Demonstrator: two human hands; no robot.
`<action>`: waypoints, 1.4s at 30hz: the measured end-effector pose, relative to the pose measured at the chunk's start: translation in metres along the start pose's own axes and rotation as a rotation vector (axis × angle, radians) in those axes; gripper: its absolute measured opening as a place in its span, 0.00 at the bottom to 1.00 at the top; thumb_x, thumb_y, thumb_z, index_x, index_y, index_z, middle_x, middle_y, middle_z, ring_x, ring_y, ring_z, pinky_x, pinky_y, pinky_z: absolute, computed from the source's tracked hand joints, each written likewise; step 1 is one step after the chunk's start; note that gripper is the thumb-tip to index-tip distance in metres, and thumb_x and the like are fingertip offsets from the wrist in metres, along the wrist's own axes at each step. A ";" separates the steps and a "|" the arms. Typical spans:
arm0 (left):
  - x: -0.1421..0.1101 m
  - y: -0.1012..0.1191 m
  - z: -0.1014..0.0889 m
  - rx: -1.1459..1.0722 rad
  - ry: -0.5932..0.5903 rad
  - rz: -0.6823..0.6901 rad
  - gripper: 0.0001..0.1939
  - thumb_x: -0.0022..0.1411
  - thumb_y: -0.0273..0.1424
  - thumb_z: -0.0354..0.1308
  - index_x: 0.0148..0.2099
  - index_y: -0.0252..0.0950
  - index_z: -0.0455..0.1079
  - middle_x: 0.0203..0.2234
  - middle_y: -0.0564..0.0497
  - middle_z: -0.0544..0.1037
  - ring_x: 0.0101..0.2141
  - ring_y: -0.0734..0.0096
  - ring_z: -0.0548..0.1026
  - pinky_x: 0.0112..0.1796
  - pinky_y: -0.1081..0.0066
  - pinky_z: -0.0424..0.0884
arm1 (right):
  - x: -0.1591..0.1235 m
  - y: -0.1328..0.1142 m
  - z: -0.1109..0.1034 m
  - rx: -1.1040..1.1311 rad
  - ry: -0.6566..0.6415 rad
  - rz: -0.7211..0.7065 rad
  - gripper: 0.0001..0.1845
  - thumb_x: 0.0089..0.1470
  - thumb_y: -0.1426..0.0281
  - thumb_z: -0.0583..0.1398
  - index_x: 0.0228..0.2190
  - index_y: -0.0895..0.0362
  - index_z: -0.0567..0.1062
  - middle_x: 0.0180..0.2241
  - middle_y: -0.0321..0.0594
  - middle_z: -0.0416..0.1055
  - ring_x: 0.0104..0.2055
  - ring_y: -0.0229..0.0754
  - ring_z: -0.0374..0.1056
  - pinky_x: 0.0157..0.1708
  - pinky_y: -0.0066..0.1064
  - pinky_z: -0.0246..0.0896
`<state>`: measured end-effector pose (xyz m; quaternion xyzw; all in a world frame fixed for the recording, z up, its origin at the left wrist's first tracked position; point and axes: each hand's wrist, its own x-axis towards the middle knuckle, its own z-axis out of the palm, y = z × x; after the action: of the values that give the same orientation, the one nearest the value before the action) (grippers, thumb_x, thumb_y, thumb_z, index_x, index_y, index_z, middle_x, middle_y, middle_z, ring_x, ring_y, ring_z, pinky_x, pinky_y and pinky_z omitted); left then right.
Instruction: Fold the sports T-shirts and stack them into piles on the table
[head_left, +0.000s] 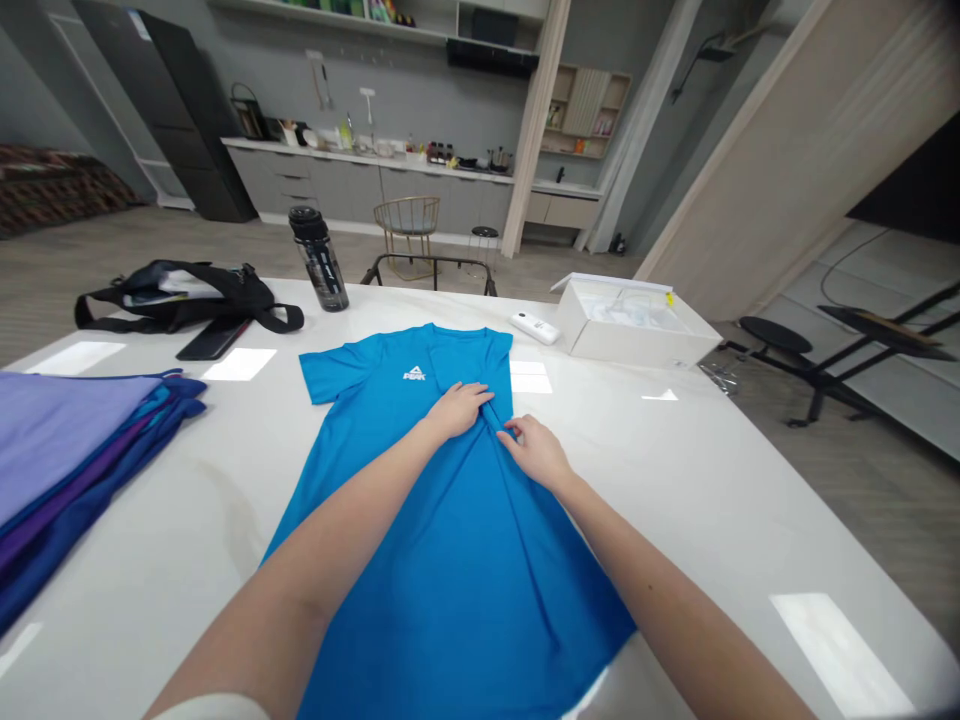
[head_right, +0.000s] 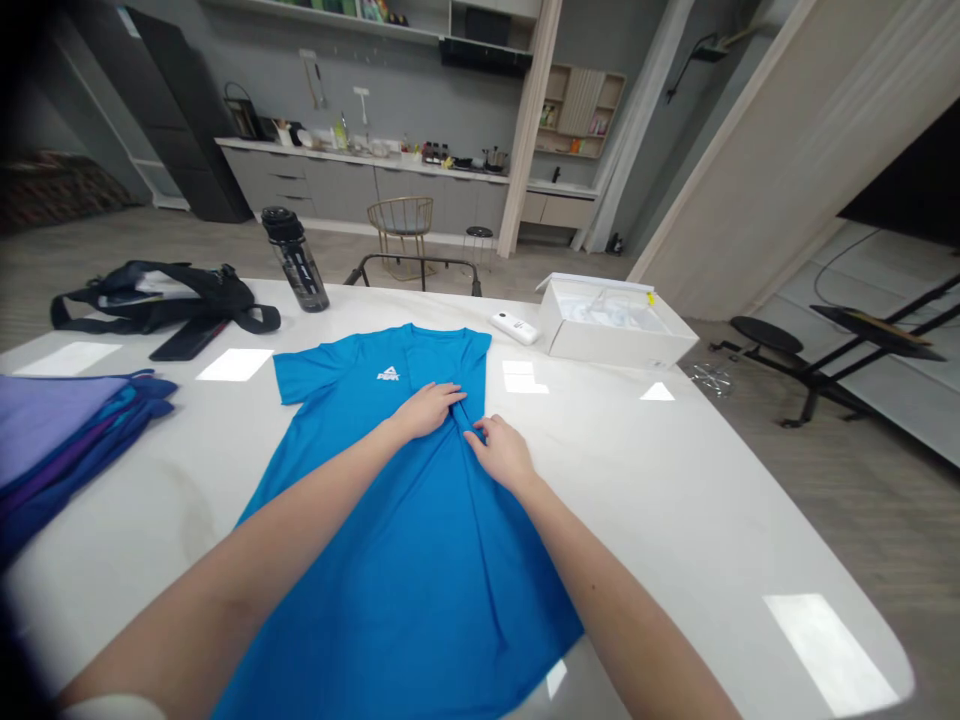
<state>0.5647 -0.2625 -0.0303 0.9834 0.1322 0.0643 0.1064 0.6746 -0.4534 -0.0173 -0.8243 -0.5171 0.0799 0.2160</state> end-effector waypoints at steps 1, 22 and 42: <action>-0.006 0.007 0.000 0.003 0.008 -0.003 0.27 0.69 0.24 0.43 0.67 0.39 0.65 0.66 0.45 0.66 0.66 0.61 0.62 0.66 0.52 0.54 | -0.014 -0.003 -0.003 -0.012 -0.014 0.017 0.19 0.65 0.56 0.58 0.50 0.54 0.77 0.42 0.42 0.77 0.42 0.43 0.73 0.45 0.30 0.62; -0.084 0.130 0.008 -1.145 0.364 -0.640 0.22 0.64 0.27 0.58 0.60 0.41 0.67 0.54 0.45 0.74 0.51 0.64 0.75 0.53 0.64 0.71 | -0.196 -0.066 -0.071 0.119 -0.201 0.096 0.21 0.53 0.73 0.62 0.50 0.59 0.77 0.43 0.46 0.79 0.47 0.49 0.74 0.44 0.32 0.63; 0.022 0.020 -0.016 -1.194 0.643 -0.889 0.32 0.53 0.24 0.65 0.61 0.38 0.68 0.41 0.46 0.80 0.41 0.66 0.79 0.45 0.65 0.76 | -0.240 -0.138 -0.046 0.173 -0.248 0.068 0.24 0.58 0.77 0.55 0.54 0.57 0.77 0.47 0.48 0.75 0.52 0.48 0.73 0.52 0.34 0.64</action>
<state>0.5882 -0.2725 -0.0077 0.5495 0.4781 0.3553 0.5859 0.4694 -0.6279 0.0623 -0.8034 -0.5029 0.2328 0.2179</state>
